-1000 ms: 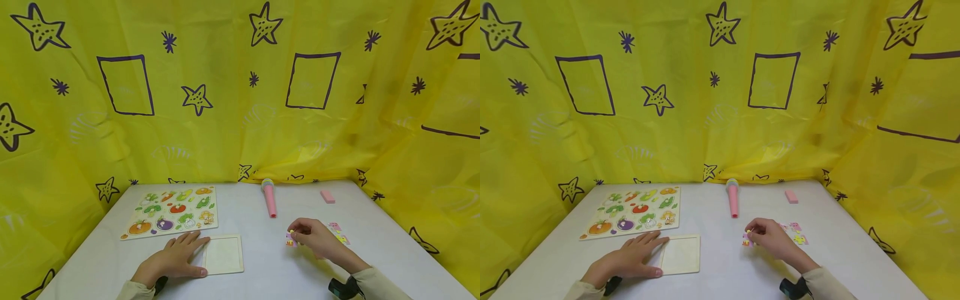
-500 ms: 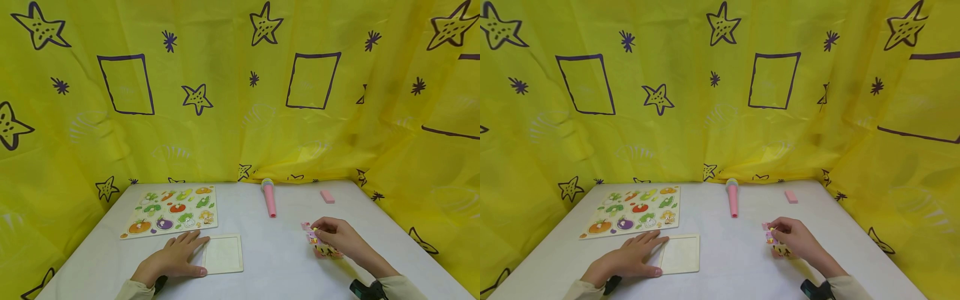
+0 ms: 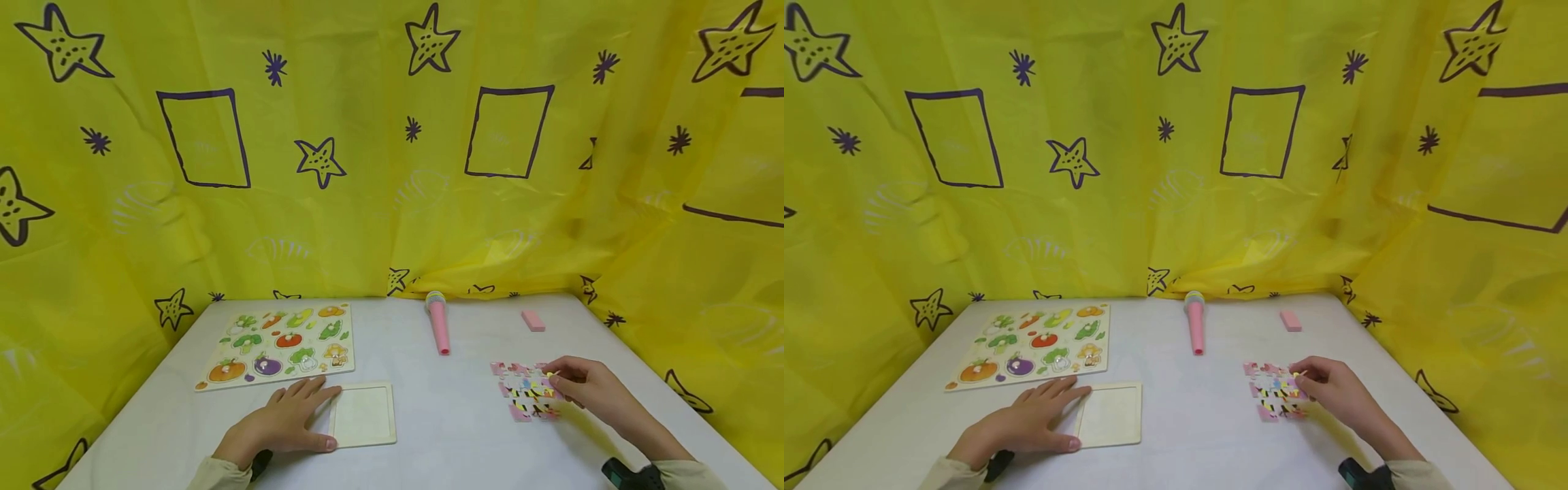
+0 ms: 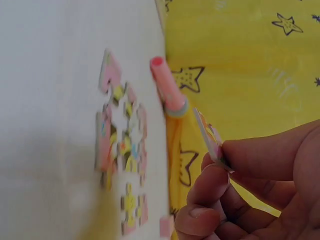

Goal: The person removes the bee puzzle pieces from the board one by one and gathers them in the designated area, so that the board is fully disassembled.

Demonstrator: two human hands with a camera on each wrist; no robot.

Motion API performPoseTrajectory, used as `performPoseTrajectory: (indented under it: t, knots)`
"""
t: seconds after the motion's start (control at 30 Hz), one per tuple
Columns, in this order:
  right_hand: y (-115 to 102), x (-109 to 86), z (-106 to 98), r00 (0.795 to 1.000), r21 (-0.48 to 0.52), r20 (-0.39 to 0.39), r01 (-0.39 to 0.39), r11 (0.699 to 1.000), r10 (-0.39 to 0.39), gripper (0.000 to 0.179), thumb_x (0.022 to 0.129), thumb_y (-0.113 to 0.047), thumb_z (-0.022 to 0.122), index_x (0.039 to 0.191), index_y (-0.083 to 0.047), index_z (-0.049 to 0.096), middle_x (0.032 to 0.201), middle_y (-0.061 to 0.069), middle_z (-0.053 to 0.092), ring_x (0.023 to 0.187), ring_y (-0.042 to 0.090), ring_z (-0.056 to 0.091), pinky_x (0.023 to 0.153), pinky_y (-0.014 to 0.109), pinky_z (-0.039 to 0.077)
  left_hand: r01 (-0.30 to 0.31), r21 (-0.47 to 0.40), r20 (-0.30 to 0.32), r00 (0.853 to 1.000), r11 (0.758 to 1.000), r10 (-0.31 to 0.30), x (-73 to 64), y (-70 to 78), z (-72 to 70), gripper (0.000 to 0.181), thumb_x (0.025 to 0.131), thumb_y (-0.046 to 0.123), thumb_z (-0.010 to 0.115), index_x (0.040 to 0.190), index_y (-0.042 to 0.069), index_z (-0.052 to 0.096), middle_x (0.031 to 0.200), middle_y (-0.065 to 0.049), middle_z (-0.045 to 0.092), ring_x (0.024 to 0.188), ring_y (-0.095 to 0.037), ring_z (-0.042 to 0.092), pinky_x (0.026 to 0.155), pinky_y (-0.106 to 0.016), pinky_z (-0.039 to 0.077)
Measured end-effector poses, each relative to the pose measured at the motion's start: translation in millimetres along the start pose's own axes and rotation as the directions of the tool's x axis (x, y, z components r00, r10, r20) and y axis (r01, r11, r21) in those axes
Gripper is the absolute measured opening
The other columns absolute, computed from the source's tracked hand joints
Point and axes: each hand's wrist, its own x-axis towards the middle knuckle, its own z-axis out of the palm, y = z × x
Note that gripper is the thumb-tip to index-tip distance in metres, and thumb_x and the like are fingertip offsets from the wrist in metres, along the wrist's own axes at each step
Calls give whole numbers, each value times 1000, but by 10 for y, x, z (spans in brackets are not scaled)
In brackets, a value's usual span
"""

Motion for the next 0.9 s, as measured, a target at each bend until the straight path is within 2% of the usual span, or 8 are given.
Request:
performPoseTrajectory:
  t: [0.23, 0.47, 0.67, 0.9]
  knots:
    - [138, 1, -94, 999, -49, -26, -37, 998, 36, 19, 106, -5, 65, 117, 12, 67, 86, 5, 66, 73, 21, 55, 59, 28, 49, 4, 4, 5, 1000, 1000, -4, 6, -16, 9, 102, 83, 78, 74, 163, 22, 46, 170, -23, 32, 155, -53, 23, 115, -83, 13]
    - [180, 5, -141, 998, -160, -49, -50, 986, 43, 16, 103, -11, 72, 105, 4, 69, 84, 1, 64, 74, 21, 54, 59, 29, 48, -3, 11, 2, 1000, 1000, 3, 10, -23, 11, 101, 83, 79, 74, 163, 23, 46, 170, -23, 31, 155, -54, 24, 115, -84, 14]
    - [218, 10, -147, 998, -176, -23, -53, 983, 50, 9, 101, -8, 72, 98, 1, 70, 79, 3, 62, 73, 22, 55, 61, 30, 49, -11, 12, -9, 1000, 1000, 11, 10, -28, 8, 101, 84, 78, 74, 163, 21, 46, 170, -23, 31, 155, -55, 24, 115, -84, 14]
    - [269, 33, -109, 995, -189, -9, -102, 977, 103, 7, 98, -8, 74, 97, -2, 70, 80, 2, 61, 75, 22, 55, 61, 28, 50, -14, 7, -13, 1000, 1000, 14, -1, -15, 3, 101, 84, 78, 74, 162, 21, 46, 170, -23, 31, 154, -55, 24, 115, -84, 14]
